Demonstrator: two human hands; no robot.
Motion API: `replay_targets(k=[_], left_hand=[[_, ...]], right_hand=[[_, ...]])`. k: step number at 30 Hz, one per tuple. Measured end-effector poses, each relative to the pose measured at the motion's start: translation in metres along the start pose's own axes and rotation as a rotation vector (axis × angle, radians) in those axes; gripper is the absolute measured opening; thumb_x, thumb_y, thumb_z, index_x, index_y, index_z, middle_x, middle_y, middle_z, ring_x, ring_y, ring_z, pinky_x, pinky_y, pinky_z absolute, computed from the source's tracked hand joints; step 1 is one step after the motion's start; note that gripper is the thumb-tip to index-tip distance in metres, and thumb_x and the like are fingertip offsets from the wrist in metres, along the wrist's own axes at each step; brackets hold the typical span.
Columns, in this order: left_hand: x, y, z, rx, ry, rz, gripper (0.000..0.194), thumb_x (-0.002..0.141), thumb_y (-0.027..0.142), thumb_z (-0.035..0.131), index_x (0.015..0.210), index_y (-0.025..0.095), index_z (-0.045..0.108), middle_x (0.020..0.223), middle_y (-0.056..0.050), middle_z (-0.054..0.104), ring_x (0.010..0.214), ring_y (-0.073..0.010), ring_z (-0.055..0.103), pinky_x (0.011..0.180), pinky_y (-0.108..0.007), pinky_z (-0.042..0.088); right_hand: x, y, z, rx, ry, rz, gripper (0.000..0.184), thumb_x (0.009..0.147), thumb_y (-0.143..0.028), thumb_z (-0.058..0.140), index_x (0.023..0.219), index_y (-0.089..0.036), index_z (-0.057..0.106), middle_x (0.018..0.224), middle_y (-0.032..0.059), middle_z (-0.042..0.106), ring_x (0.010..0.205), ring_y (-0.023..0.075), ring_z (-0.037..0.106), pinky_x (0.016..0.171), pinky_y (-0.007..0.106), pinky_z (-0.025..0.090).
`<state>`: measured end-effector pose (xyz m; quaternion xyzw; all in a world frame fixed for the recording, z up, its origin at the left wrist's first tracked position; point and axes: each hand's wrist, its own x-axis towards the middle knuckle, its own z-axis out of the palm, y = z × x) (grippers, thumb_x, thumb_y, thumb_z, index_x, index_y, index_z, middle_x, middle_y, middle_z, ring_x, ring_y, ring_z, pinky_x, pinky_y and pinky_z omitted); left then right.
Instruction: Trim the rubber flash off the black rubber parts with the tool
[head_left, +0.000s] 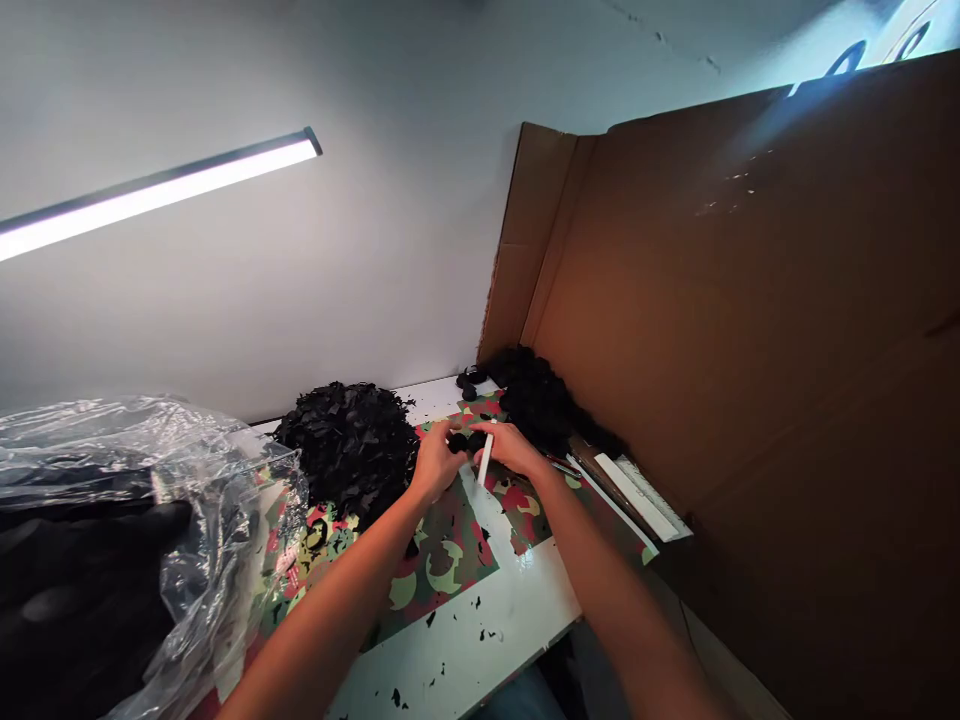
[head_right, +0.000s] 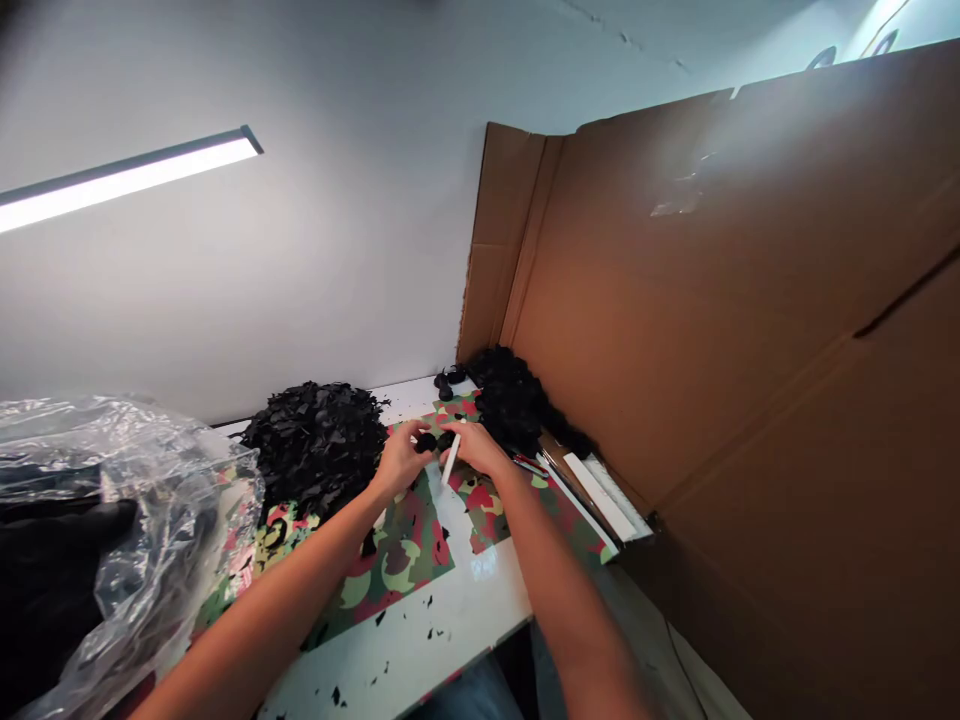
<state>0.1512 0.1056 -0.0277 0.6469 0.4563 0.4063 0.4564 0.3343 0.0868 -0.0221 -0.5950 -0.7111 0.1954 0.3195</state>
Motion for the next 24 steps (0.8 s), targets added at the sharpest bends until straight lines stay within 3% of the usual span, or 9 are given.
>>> replay_targets(k=[3, 6, 10, 13, 16, 21, 24], left_hand=[[-0.002, 0.002, -0.003, 0.005, 0.017, -0.052, 0.024, 0.064, 0.008, 0.068, 0.086, 0.014, 0.072, 0.067, 0.000, 0.064, 0.055, -0.0125, 0.056, 0.056, -0.024, 0.045], [-0.016, 0.007, -0.009, -0.016, 0.025, -0.075, 0.016, 0.065, 0.009, 0.063, 0.077, 0.015, 0.072, 0.061, 0.001, 0.059, 0.052, -0.0116, 0.054, 0.051, -0.023, 0.042], [-0.051, 0.017, -0.028, -0.057, 0.079, -0.048, 0.012, 0.064, 0.011, 0.059, 0.067, 0.018, 0.069, 0.072, 0.000, 0.058, 0.060, -0.0115, 0.054, 0.053, -0.021, 0.043], [-0.079, 0.026, -0.051, -0.099, 0.087, -0.057, 0.013, 0.065, 0.017, 0.058, 0.072, 0.018, 0.070, 0.076, -0.001, 0.057, 0.061, -0.0113, 0.054, 0.054, -0.021, 0.045], [-0.103, 0.034, -0.076, -0.155, 0.054, -0.088, 0.020, 0.066, 0.021, 0.058, 0.080, 0.018, 0.073, 0.079, -0.001, 0.059, 0.064, -0.0123, 0.057, 0.058, -0.023, 0.049], [-0.151, 0.047, -0.129, -0.149, 0.119, -0.150, 0.009, 0.057, 0.012, 0.057, 0.061, 0.018, 0.062, 0.060, 0.003, 0.051, 0.055, -0.0103, 0.049, 0.049, -0.019, 0.038], [-0.179, 0.059, -0.154, -0.271, 0.204, -0.204, 0.030, 0.064, 0.015, 0.063, 0.092, 0.021, 0.071, 0.072, 0.002, 0.061, 0.062, -0.0138, 0.059, 0.051, -0.020, 0.043]], right_hand=[[0.003, 0.008, -0.003, -0.064, -0.017, 0.007, 0.024, 0.075, -0.009, 0.073, 0.094, -0.019, 0.081, 0.083, 0.0033, 0.075, 0.080, 0.0186, 0.068, 0.076, 0.027, 0.051], [0.007, 0.011, 0.001, -0.124, 0.005, 0.029, 0.025, 0.080, -0.006, 0.064, 0.092, -0.018, 0.082, 0.086, 0.0056, 0.076, 0.083, 0.0190, 0.068, 0.078, 0.026, 0.050], [0.009, 0.014, 0.003, -0.198, 0.075, 0.088, 0.030, 0.080, -0.004, 0.059, 0.097, -0.015, 0.081, 0.095, 0.0101, 0.077, 0.092, 0.0218, 0.069, 0.084, 0.028, 0.050], [0.008, 0.018, 0.001, -0.236, 0.116, 0.131, 0.033, 0.082, -0.004, 0.056, 0.101, -0.014, 0.081, 0.100, 0.0131, 0.077, 0.095, 0.0232, 0.069, 0.088, 0.030, 0.050], [0.008, 0.021, 0.000, -0.258, 0.103, 0.146, 0.032, 0.080, -0.005, 0.060, 0.099, -0.018, 0.082, 0.096, 0.0104, 0.079, 0.094, 0.0225, 0.071, 0.089, 0.028, 0.051], [0.009, 0.023, -0.003, -0.309, 0.135, 0.212, 0.037, 0.079, -0.001, 0.056, 0.101, -0.016, 0.082, 0.091, 0.0142, 0.079, 0.094, 0.0255, 0.073, 0.088, 0.029, 0.052], [0.011, 0.021, -0.006, -0.304, 0.122, 0.226, 0.041, 0.076, 0.002, 0.054, 0.102, -0.013, 0.082, 0.097, 0.0162, 0.079, 0.097, 0.0279, 0.073, 0.092, 0.033, 0.052]])
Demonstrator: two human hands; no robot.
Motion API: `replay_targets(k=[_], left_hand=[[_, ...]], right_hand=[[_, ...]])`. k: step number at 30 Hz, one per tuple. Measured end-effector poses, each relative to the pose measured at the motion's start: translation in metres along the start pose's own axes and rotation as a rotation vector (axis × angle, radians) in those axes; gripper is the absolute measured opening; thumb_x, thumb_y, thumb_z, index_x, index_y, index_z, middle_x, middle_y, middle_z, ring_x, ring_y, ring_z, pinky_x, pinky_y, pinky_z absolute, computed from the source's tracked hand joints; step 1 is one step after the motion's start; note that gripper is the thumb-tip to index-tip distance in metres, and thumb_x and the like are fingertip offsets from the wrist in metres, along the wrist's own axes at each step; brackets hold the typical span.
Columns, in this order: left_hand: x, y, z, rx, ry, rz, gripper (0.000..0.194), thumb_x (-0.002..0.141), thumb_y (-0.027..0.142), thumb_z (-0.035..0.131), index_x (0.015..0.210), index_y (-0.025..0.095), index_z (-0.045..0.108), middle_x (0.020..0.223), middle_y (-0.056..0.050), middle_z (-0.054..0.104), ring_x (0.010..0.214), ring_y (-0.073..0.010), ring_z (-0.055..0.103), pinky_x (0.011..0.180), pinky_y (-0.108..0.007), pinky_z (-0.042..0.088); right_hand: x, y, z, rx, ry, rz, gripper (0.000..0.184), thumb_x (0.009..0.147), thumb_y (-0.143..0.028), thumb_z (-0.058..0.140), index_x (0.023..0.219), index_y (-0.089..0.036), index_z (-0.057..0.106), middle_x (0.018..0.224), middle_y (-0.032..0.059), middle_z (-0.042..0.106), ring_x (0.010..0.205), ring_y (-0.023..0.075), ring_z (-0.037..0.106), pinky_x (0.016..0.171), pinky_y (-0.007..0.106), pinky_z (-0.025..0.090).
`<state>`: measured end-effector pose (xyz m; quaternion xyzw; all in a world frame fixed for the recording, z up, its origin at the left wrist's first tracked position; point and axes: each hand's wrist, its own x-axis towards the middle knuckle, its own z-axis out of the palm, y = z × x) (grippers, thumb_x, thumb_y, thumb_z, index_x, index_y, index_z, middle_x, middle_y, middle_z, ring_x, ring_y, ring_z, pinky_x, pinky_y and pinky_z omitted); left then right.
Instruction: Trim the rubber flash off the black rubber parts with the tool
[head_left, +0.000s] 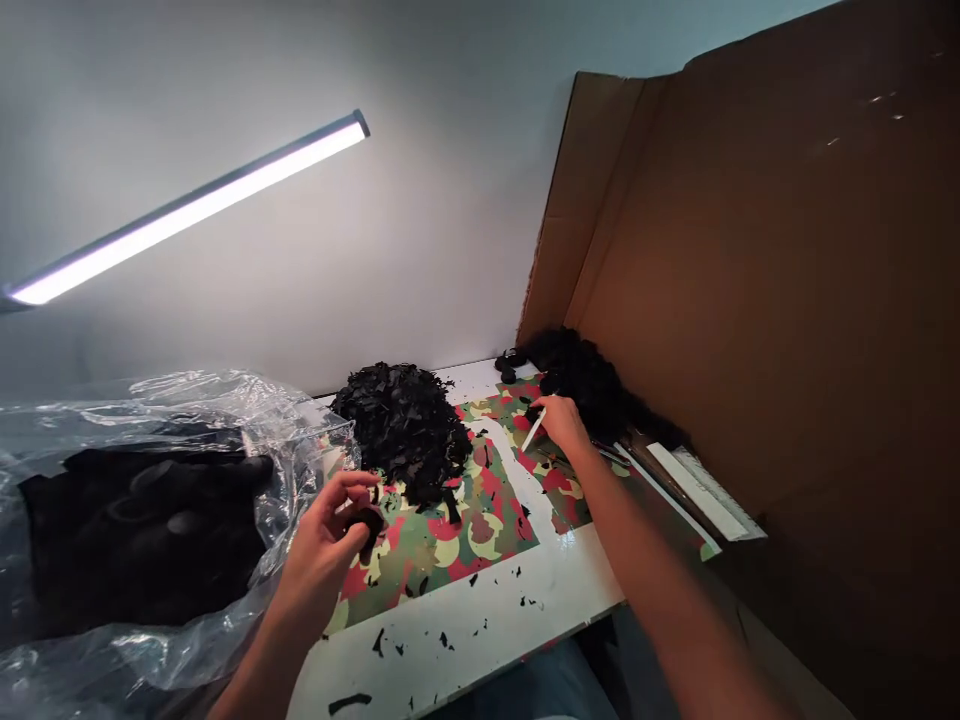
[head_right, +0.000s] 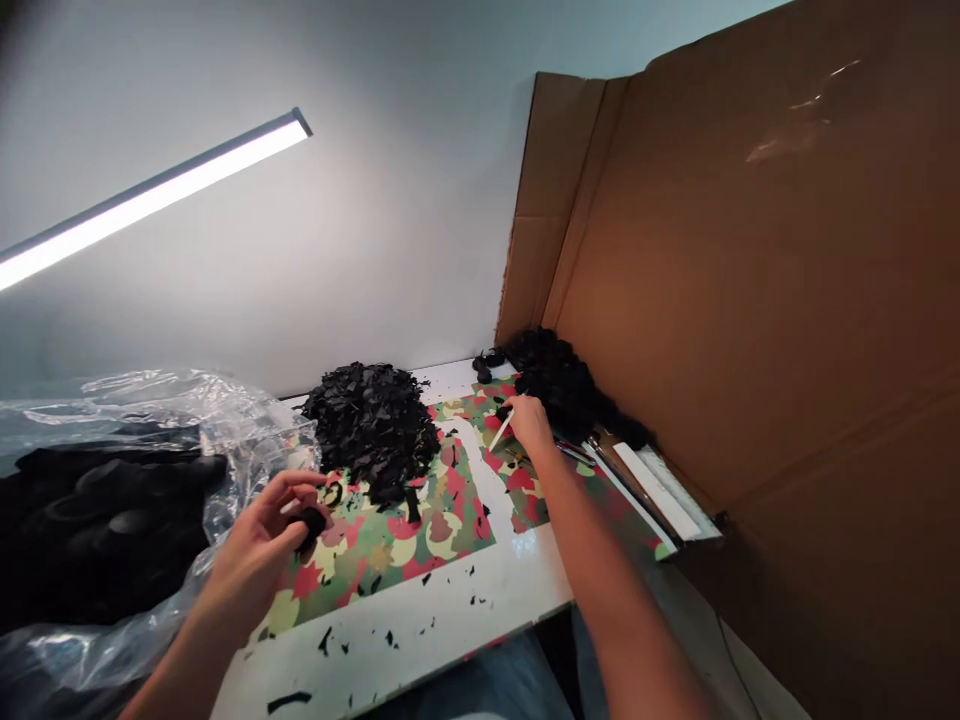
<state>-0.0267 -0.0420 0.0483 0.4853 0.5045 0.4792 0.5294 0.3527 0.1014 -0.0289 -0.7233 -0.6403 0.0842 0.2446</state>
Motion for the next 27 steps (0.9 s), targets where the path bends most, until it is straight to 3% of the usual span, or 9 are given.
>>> replay_targets(k=[3, 6, 8, 11, 14, 17, 19, 23, 27], left_hand=[[-0.014, 0.008, -0.004, -0.116, -0.045, -0.039, 0.037, 0.067, 0.024, 0.075, 0.104, 0.021, 0.073, 0.097, -0.007, 0.072, 0.084, -0.0219, 0.070, 0.074, -0.030, 0.055], [-0.010, 0.005, 0.007, -0.319, -0.144, -0.116, 0.038, 0.077, 0.041, 0.073, 0.109, 0.021, 0.073, 0.103, -0.010, 0.075, 0.099, -0.0276, 0.070, 0.089, -0.038, 0.055], [0.000, 0.000, 0.014, -0.376, -0.110, -0.104, 0.036, 0.083, 0.048, 0.069, 0.102, 0.019, 0.075, 0.103, -0.011, 0.075, 0.101, -0.0269, 0.069, 0.090, -0.038, 0.054], [0.017, -0.008, 0.022, -0.310, -0.011, 0.013, 0.035, 0.077, 0.040, 0.079, 0.104, 0.018, 0.074, 0.105, -0.009, 0.074, 0.103, -0.0230, 0.067, 0.090, -0.031, 0.052], [0.033, -0.015, 0.029, -0.241, 0.005, 0.139, 0.060, 0.070, 0.028, 0.086, 0.126, 0.025, 0.065, 0.112, -0.005, 0.072, 0.113, -0.0222, 0.065, 0.092, -0.029, 0.050], [0.046, -0.022, 0.034, -0.189, 0.014, 0.172, 0.063, 0.066, 0.026, 0.088, 0.124, 0.025, 0.063, 0.104, -0.004, 0.072, 0.114, -0.0238, 0.066, 0.091, -0.030, 0.051], [0.053, -0.027, 0.035, -0.163, 0.005, 0.139, 0.050, 0.067, 0.028, 0.087, 0.113, 0.022, 0.067, 0.103, -0.005, 0.073, 0.109, -0.0241, 0.068, 0.087, -0.031, 0.053], [0.060, -0.036, 0.032, -0.091, 0.012, 0.111, 0.039, 0.070, 0.031, 0.085, 0.105, 0.019, 0.073, 0.112, -0.008, 0.075, 0.104, -0.0236, 0.068, 0.090, -0.034, 0.052], [0.059, -0.038, 0.029, -0.045, -0.003, 0.143, 0.036, 0.075, 0.033, 0.082, 0.108, 0.020, 0.075, 0.115, -0.008, 0.075, 0.107, -0.0234, 0.068, 0.096, -0.034, 0.051]], right_hand=[[-0.002, -0.004, -0.006, 0.039, -0.038, -0.036, 0.045, 0.073, 0.001, 0.055, 0.106, -0.015, 0.081, 0.107, 0.0146, 0.078, 0.104, 0.0291, 0.072, 0.095, 0.034, 0.052], [-0.008, -0.007, -0.019, 0.087, -0.047, -0.088, 0.050, 0.074, -0.001, 0.055, 0.115, -0.018, 0.078, 0.118, 0.0115, 0.076, 0.112, 0.0287, 0.070, 0.099, 0.035, 0.052], [-0.013, -0.008, -0.029, 0.113, -0.027, -0.117, 0.052, 0.075, -0.002, 0.054, 0.120, -0.019, 0.075, 0.124, 0.0098, 0.074, 0.117, 0.0275, 0.067, 0.103, 0.037, 0.051], [-0.020, -0.017, -0.043, 0.159, 0.063, -0.131, 0.046, 0.086, -0.013, 0.054, 0.128, -0.018, 0.070, 0.128, 0.0101, 0.071, 0.117, 0.0264, 0.066, 0.102, 0.038, 0.051], [-0.028, -0.041, -0.047, 0.451, 0.190, -0.147, 0.044, 0.098, -0.040, 0.050, 0.135, -0.018, 0.062, 0.116, 0.0106, 0.075, 0.097, 0.0228, 0.071, 0.085, 0.034, 0.056], [-0.040, -0.079, -0.041, 0.742, 0.087, -0.186, 0.057, 0.105, -0.055, 0.026, 0.132, -0.019, 0.061, 0.073, 0.0031, 0.072, 0.057, 0.0163, 0.062, 0.060, 0.029, 0.052], [-0.050, -0.106, -0.033, 0.780, 0.047, -0.253, 0.058, 0.104, -0.057, 0.028, 0.115, -0.020, 0.071, 0.062, 0.0009, 0.064, 0.052, 0.0150, 0.057, 0.054, 0.027, 0.047], [-0.078, -0.148, -0.014, 0.782, 0.052, -0.425, 0.029, 0.101, -0.042, 0.052, 0.104, -0.024, 0.075, 0.086, 0.0038, 0.073, 0.076, 0.0187, 0.069, 0.071, 0.031, 0.054], [-0.100, -0.163, 0.000, 0.807, 0.048, -0.506, 0.008, 0.095, -0.029, 0.065, 0.097, -0.026, 0.072, 0.102, 0.0024, 0.076, 0.091, 0.0197, 0.071, 0.085, 0.034, 0.056]])
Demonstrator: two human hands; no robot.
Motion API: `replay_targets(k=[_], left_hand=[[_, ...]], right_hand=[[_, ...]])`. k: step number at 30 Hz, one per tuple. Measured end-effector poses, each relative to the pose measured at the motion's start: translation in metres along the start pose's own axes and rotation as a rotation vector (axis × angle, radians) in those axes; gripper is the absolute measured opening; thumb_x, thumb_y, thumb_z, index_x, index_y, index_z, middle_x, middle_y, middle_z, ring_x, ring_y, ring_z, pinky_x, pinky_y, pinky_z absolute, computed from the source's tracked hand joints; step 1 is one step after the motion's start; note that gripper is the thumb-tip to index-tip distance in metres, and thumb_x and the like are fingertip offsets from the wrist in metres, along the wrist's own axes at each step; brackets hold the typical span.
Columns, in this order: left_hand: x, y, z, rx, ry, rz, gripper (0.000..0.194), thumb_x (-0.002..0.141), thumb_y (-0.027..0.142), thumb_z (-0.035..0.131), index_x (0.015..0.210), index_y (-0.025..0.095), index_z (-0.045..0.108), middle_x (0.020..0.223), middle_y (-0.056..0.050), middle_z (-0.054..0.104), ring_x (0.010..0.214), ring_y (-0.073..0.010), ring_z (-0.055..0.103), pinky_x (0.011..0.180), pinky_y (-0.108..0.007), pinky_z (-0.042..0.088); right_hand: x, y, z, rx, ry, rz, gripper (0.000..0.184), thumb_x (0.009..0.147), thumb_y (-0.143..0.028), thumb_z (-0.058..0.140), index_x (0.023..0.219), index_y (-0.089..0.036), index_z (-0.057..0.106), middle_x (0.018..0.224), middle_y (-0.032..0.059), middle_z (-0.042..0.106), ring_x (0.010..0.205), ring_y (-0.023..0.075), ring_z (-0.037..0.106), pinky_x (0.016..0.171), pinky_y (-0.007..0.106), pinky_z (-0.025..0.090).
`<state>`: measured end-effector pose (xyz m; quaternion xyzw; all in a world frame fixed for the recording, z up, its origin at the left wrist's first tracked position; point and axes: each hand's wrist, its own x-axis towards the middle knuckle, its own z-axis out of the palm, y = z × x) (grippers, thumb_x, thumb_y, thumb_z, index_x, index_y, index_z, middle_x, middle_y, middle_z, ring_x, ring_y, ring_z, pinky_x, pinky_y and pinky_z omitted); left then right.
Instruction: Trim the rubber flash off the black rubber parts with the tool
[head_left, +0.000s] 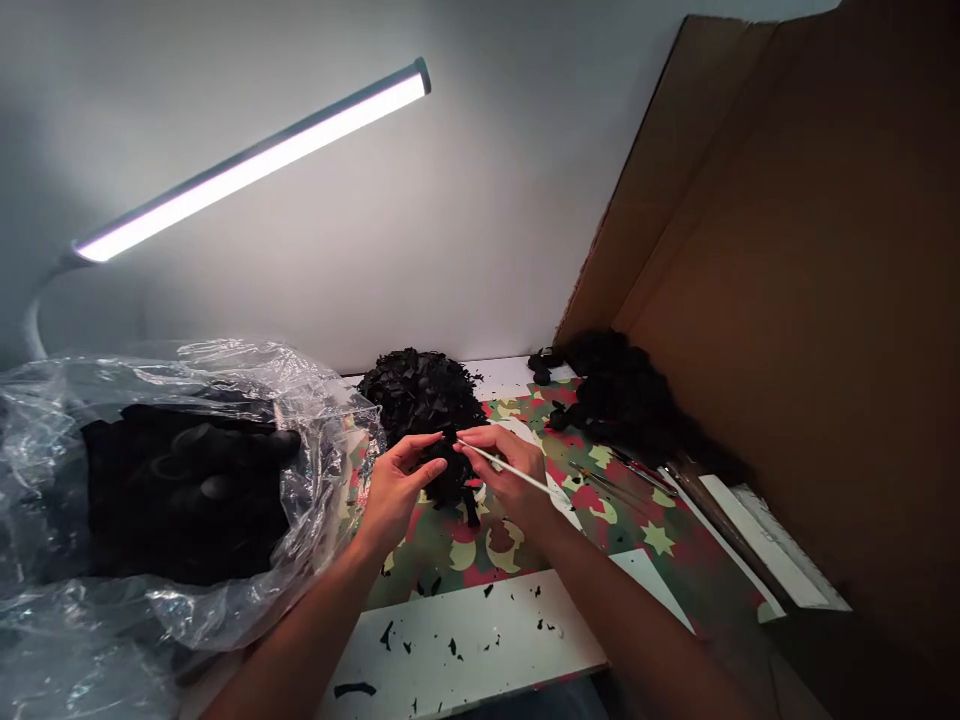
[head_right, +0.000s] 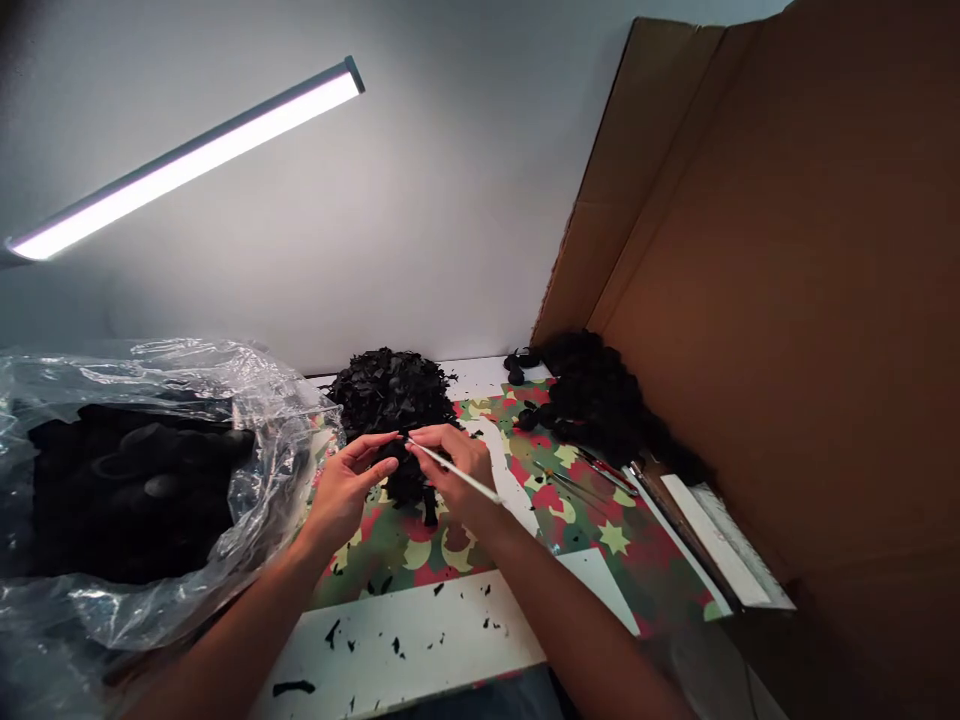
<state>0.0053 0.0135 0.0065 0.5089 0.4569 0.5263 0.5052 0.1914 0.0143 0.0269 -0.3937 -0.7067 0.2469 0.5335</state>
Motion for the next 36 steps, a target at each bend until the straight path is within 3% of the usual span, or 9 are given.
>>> replay_targets(k=[8, 12, 19, 21, 24, 26, 28, 32, 36], left_hand=[[-0.005, 0.003, 0.002, 0.016, -0.010, -0.011, 0.032, 0.076, 0.032, 0.082, 0.102, 0.019, 0.071, 0.099, -0.005, 0.075, 0.090, -0.0192, 0.070, 0.078, -0.028, 0.056], [-0.005, 0.003, 0.002, 0.056, 0.016, 0.018, 0.030, 0.076, 0.030, 0.081, 0.101, 0.019, 0.071, 0.099, -0.005, 0.074, 0.090, -0.0185, 0.070, 0.080, -0.029, 0.057], [-0.008, -0.001, 0.006, 0.057, 0.063, 0.121, 0.024, 0.075, 0.025, 0.081, 0.097, 0.019, 0.072, 0.099, -0.006, 0.074, 0.092, -0.0186, 0.070, 0.085, -0.031, 0.059], [-0.011, 0.000, 0.007, 0.031, 0.073, 0.185, 0.022, 0.075, 0.024, 0.082, 0.093, 0.019, 0.072, 0.101, -0.006, 0.073, 0.095, -0.0192, 0.070, 0.088, -0.032, 0.059], [-0.014, 0.005, 0.007, -0.058, 0.081, 0.239, 0.023, 0.073, 0.022, 0.084, 0.093, 0.019, 0.072, 0.106, -0.008, 0.073, 0.102, -0.0209, 0.070, 0.091, -0.032, 0.058], [-0.014, 0.009, 0.007, -0.173, 0.072, 0.195, 0.029, 0.073, 0.022, 0.085, 0.099, 0.021, 0.072, 0.107, -0.007, 0.074, 0.105, -0.0217, 0.071, 0.092, -0.031, 0.057], [-0.013, 0.013, 0.006, -0.301, 0.059, 0.099, 0.037, 0.071, 0.024, 0.087, 0.105, 0.023, 0.071, 0.106, -0.006, 0.074, 0.107, -0.0237, 0.072, 0.092, -0.031, 0.057], [-0.010, 0.015, 0.005, -0.415, 0.035, -0.086, 0.051, 0.067, 0.028, 0.090, 0.114, 0.021, 0.071, 0.104, -0.009, 0.077, 0.112, -0.0289, 0.071, 0.092, -0.034, 0.058], [-0.009, 0.009, 0.003, -0.385, 0.009, -0.131, 0.056, 0.066, 0.030, 0.090, 0.118, 0.020, 0.072, 0.110, -0.011, 0.077, 0.110, -0.0284, 0.072, 0.094, -0.036, 0.057]], right_hand=[[-0.006, 0.006, 0.004, -0.048, -0.132, -0.096, 0.008, 0.094, -0.018, 0.062, 0.088, -0.023, 0.064, 0.121, 0.0045, 0.073, 0.110, 0.0222, 0.068, 0.096, 0.040, 0.052], [-0.006, 0.007, 0.006, -0.106, -0.151, -0.128, 0.009, 0.096, -0.017, 0.057, 0.092, -0.024, 0.064, 0.119, 0.0056, 0.074, 0.105, 0.0218, 0.070, 0.092, 0.041, 0.053], [-0.012, 0.010, 0.016, -0.285, -0.143, -0.324, 0.018, 0.097, -0.011, 0.047, 0.099, -0.022, 0.061, 0.112, 0.0095, 0.074, 0.100, 0.0223, 0.069, 0.088, 0.040, 0.051], [-0.011, 0.016, 0.015, -0.361, -0.140, -0.241, 0.019, 0.097, -0.010, 0.045, 0.096, -0.021, 0.060, 0.107, 0.0105, 0.074, 0.098, 0.0237, 0.068, 0.089, 0.041, 0.049], [-0.005, 0.031, 0.004, -0.440, -0.186, 0.047, 0.018, 0.094, -0.011, 0.045, 0.088, -0.021, 0.059, 0.089, 0.0080, 0.072, 0.085, 0.0238, 0.066, 0.082, 0.039, 0.047], [-0.001, 0.039, -0.005, -0.437, -0.227, 0.175, 0.016, 0.091, -0.012, 0.048, 0.081, -0.021, 0.057, 0.079, 0.0042, 0.068, 0.074, 0.0216, 0.064, 0.074, 0.035, 0.046], [0.002, 0.040, -0.012, -0.399, -0.224, 0.214, 0.015, 0.087, -0.013, 0.051, 0.075, -0.021, 0.055, 0.080, 0.0031, 0.069, 0.075, 0.0203, 0.064, 0.072, 0.032, 0.046], [0.004, 0.026, -0.013, -0.125, -0.099, 0.284, 0.013, 0.088, -0.020, 0.054, 0.076, -0.021, 0.058, 0.101, 0.0045, 0.074, 0.092, 0.0207, 0.070, 0.078, 0.032, 0.050], [0.000, 0.006, -0.008, 0.248, -0.024, 0.319, 0.012, 0.092, -0.031, 0.061, 0.087, -0.021, 0.065, 0.110, 0.0070, 0.073, 0.094, 0.0211, 0.073, 0.080, 0.033, 0.056]])
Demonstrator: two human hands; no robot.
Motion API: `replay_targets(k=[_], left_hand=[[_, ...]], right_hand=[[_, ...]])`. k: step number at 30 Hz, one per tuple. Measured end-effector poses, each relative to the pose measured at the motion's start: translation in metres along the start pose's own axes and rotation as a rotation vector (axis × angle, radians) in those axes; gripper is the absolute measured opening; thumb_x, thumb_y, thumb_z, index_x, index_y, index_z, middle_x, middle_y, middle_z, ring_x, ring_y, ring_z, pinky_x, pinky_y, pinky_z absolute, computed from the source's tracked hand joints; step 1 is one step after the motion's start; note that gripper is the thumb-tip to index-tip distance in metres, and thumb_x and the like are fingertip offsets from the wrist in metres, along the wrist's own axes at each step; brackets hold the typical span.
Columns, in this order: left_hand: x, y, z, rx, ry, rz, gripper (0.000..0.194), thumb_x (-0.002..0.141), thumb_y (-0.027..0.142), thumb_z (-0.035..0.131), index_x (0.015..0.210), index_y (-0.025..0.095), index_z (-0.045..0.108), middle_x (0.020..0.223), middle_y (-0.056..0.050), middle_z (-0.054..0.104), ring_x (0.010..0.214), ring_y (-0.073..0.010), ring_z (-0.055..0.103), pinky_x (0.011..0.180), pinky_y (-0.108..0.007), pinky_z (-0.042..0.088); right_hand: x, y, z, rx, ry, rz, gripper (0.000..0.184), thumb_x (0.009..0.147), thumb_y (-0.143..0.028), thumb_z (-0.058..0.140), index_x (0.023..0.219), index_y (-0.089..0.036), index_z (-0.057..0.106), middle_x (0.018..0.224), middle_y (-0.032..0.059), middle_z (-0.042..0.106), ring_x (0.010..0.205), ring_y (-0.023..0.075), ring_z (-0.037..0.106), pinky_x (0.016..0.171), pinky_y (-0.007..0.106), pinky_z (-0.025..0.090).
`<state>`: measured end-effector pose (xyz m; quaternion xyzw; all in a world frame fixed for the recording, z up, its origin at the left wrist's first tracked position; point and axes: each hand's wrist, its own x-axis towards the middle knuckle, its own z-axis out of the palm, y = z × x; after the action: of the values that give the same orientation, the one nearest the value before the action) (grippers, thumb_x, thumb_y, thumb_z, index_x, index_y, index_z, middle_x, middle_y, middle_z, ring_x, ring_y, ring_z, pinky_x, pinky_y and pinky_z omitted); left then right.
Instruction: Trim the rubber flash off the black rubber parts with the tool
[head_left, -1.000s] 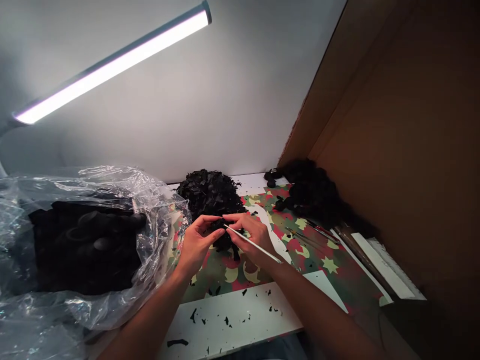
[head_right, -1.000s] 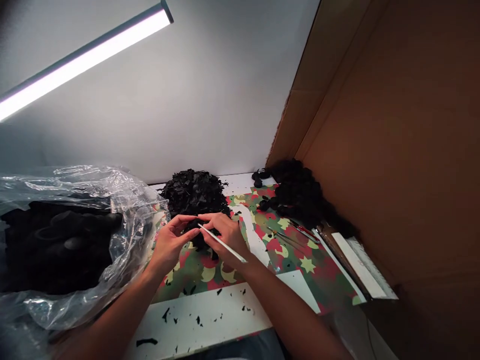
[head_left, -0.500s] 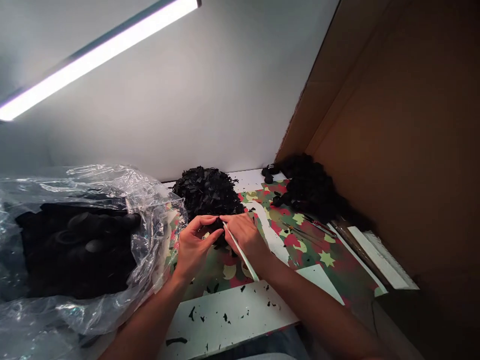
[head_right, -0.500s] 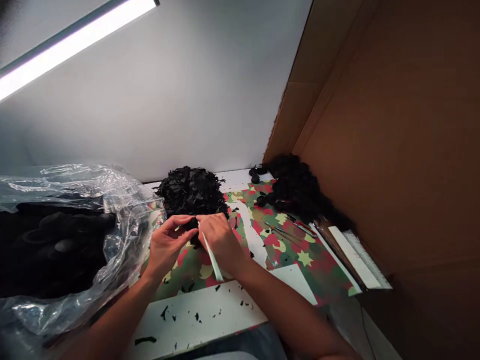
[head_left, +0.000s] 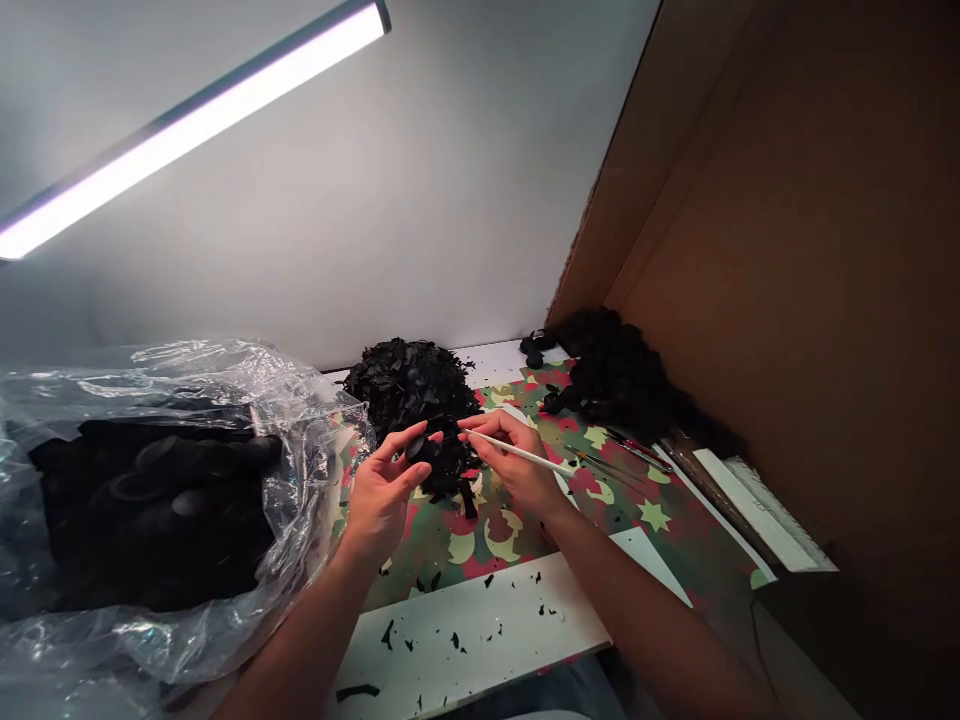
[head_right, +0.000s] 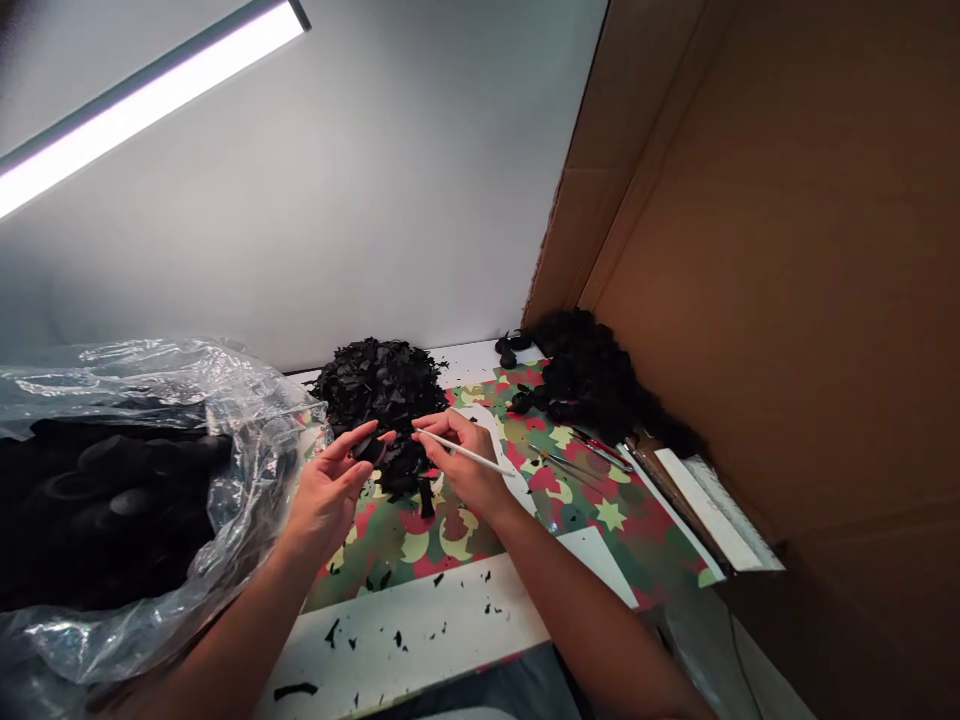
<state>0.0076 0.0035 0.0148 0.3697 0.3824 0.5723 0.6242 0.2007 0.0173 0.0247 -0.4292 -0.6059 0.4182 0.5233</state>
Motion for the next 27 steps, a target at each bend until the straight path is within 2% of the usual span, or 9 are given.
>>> replay_targets(k=[3, 6, 9, 12, 15, 18, 21, 24, 27], left_hand=[[0.001, -0.005, -0.003, 0.049, -0.005, 0.019, 0.044, 0.070, 0.033, 0.087, 0.111, 0.021, 0.075, 0.111, -0.009, 0.077, 0.102, -0.0245, 0.073, 0.090, -0.033, 0.057], [0.002, -0.009, -0.005, 0.084, 0.012, 0.023, 0.036, 0.077, 0.040, 0.081, 0.107, 0.020, 0.077, 0.103, -0.008, 0.078, 0.094, -0.0206, 0.073, 0.085, -0.030, 0.057], [0.004, -0.011, -0.007, 0.147, 0.038, 0.060, 0.036, 0.071, 0.038, 0.085, 0.102, 0.020, 0.077, 0.101, -0.007, 0.078, 0.094, -0.0197, 0.071, 0.085, -0.029, 0.056], [0.004, -0.010, -0.007, 0.225, 0.019, 0.061, 0.042, 0.068, 0.032, 0.087, 0.107, 0.021, 0.076, 0.104, -0.007, 0.078, 0.099, -0.0217, 0.071, 0.087, -0.030, 0.056], [0.001, -0.008, -0.004, 0.300, -0.003, 0.044, 0.047, 0.069, 0.029, 0.085, 0.114, 0.021, 0.075, 0.107, -0.008, 0.079, 0.101, -0.0235, 0.071, 0.087, -0.033, 0.057], [-0.002, -0.005, -0.001, 0.374, -0.013, 0.061, 0.036, 0.071, 0.027, 0.081, 0.106, 0.020, 0.078, 0.102, -0.007, 0.080, 0.092, -0.0222, 0.072, 0.081, -0.031, 0.058], [-0.004, -0.004, -0.001, 0.427, -0.003, 0.083, 0.028, 0.072, 0.025, 0.079, 0.100, 0.020, 0.079, 0.098, -0.006, 0.080, 0.087, -0.0219, 0.072, 0.077, -0.031, 0.058], [-0.005, -0.004, -0.002, 0.474, 0.009, 0.120, 0.027, 0.072, 0.022, 0.078, 0.100, 0.020, 0.079, 0.100, -0.006, 0.080, 0.090, -0.0230, 0.072, 0.082, -0.033, 0.057], [-0.006, -0.002, -0.001, 0.524, 0.022, 0.140, 0.028, 0.074, 0.020, 0.076, 0.101, 0.021, 0.080, 0.101, -0.006, 0.080, 0.091, -0.0227, 0.072, 0.083, -0.033, 0.056]], right_hand=[[-0.006, -0.005, 0.005, 0.096, -0.038, -0.047, 0.013, 0.093, -0.033, 0.063, 0.087, -0.022, 0.064, 0.113, 0.0074, 0.073, 0.098, 0.0219, 0.072, 0.078, 0.034, 0.058], [-0.008, -0.006, 0.005, -0.008, -0.065, -0.131, 0.012, 0.094, -0.028, 0.060, 0.084, -0.023, 0.060, 0.115, 0.0060, 0.073, 0.104, 0.0227, 0.070, 0.087, 0.038, 0.056], [-0.007, -0.006, 0.004, -0.124, -0.045, -0.226, 0.017, 0.092, -0.025, 0.054, 0.076, -0.023, 0.052, 0.115, 0.0063, 0.071, 0.106, 0.0245, 0.067, 0.093, 0.042, 0.052], [-0.005, -0.008, 0.003, -0.171, -0.042, -0.249, 0.016, 0.094, -0.026, 0.046, 0.079, -0.023, 0.049, 0.103, 0.0063, 0.068, 0.092, 0.0225, 0.067, 0.083, 0.039, 0.053], [-0.005, -0.012, 0.005, -0.312, -0.063, -0.228, 0.017, 0.096, -0.023, 0.038, 0.090, -0.022, 0.054, 0.087, 0.0034, 0.062, 0.078, 0.0202, 0.061, 0.074, 0.036, 0.049], [-0.004, -0.014, 0.008, -0.477, -0.058, -0.327, 0.021, 0.092, -0.014, 0.038, 0.086, -0.021, 0.057, 0.091, 0.0056, 0.060, 0.087, 0.0222, 0.057, 0.080, 0.038, 0.046], [-0.003, -0.013, 0.011, -0.467, -0.068, -0.347, 0.026, 0.092, -0.008, 0.038, 0.087, -0.020, 0.060, 0.097, 0.0069, 0.057, 0.086, 0.0202, 0.057, 0.077, 0.036, 0.048], [-0.004, -0.011, 0.015, -0.376, -0.109, -0.316, 0.021, 0.098, -0.013, 0.046, 0.099, -0.021, 0.066, 0.095, 0.0051, 0.057, 0.080, 0.0169, 0.058, 0.070, 0.031, 0.050], [-0.005, -0.008, 0.020, -0.328, -0.060, -0.308, 0.005, 0.093, -0.019, 0.064, 0.094, -0.022, 0.069, 0.089, 0.0029, 0.058, 0.078, 0.0168, 0.060, 0.069, 0.030, 0.050]])
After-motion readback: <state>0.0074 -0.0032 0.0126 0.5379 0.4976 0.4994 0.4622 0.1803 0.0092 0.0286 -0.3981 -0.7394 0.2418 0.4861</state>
